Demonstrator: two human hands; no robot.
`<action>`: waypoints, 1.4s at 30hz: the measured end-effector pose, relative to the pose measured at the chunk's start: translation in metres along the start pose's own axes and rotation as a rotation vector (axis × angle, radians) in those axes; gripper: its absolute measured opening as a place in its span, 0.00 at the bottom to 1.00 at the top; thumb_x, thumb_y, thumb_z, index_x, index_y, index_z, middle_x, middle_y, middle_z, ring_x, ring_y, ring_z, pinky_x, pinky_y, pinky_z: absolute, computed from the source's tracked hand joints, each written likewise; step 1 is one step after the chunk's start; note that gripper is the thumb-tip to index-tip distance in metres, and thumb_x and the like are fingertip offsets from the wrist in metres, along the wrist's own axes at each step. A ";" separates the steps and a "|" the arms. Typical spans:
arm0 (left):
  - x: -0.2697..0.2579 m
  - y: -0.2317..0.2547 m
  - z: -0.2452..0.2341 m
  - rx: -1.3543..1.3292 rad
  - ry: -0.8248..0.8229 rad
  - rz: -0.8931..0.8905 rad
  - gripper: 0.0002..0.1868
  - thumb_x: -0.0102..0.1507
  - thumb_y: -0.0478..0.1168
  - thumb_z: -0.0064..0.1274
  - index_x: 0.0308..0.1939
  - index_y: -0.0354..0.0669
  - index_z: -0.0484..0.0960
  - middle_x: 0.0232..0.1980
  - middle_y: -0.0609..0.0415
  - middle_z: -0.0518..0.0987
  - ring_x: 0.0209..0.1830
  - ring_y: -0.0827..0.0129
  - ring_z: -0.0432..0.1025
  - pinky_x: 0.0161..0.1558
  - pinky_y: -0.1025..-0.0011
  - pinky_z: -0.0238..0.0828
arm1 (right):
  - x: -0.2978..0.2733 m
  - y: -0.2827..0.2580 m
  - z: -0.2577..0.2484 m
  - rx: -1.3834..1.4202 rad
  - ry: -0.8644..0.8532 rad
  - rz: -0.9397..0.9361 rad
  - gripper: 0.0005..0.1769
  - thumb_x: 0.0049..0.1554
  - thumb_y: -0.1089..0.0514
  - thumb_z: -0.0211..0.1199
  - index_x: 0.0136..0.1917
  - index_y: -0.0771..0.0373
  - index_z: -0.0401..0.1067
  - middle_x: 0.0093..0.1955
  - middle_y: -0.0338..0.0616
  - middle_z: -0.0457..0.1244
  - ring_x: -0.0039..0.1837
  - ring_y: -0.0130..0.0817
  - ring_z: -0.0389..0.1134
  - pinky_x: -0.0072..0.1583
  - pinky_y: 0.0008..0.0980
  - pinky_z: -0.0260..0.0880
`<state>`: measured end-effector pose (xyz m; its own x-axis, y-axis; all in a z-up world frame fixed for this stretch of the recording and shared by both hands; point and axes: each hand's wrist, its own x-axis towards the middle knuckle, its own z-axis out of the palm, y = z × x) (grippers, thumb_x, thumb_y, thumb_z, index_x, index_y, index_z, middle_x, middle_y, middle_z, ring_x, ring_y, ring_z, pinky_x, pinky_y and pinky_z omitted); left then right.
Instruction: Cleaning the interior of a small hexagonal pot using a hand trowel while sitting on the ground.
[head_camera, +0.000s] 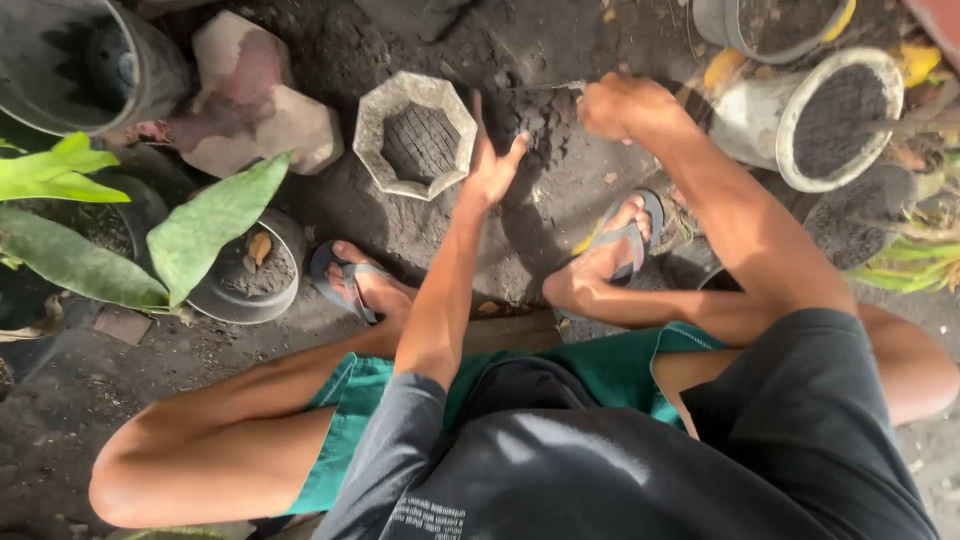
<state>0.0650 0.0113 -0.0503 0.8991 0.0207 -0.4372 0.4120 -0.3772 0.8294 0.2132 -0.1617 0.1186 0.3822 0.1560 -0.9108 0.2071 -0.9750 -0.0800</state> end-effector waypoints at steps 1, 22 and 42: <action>0.006 -0.006 0.000 -0.001 -0.012 -0.008 0.56 0.67 0.57 0.53 0.81 0.38 0.30 0.84 0.32 0.34 0.85 0.42 0.33 0.81 0.48 0.32 | -0.011 0.002 0.005 0.006 -0.012 0.005 0.22 0.60 0.60 0.46 0.34 0.74 0.76 0.34 0.58 0.69 0.37 0.54 0.69 0.48 0.52 0.71; -0.044 -0.025 0.046 0.735 0.212 0.469 0.25 0.64 0.67 0.52 0.60 0.68 0.74 0.47 0.62 0.68 0.51 0.55 0.71 0.45 0.56 0.74 | -0.174 0.064 0.062 0.793 0.276 -0.003 0.31 0.72 0.47 0.43 0.32 0.61 0.71 0.19 0.47 0.63 0.27 0.40 0.70 0.42 0.41 0.73; -0.070 0.109 -0.163 -0.069 0.447 0.300 0.18 0.62 0.31 0.61 0.57 0.44 0.83 0.53 0.47 0.86 0.47 0.64 0.85 0.48 0.71 0.86 | -0.233 0.009 0.073 1.153 0.507 -0.215 0.16 0.74 0.57 0.47 0.46 0.65 0.67 0.29 0.43 0.60 0.28 0.30 0.59 0.34 0.24 0.58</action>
<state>0.0711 0.1195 0.1274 0.9476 0.3193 0.0002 0.1231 -0.3659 0.9225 0.0605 -0.2185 0.3007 0.7905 0.1212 -0.6003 -0.4933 -0.4549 -0.7414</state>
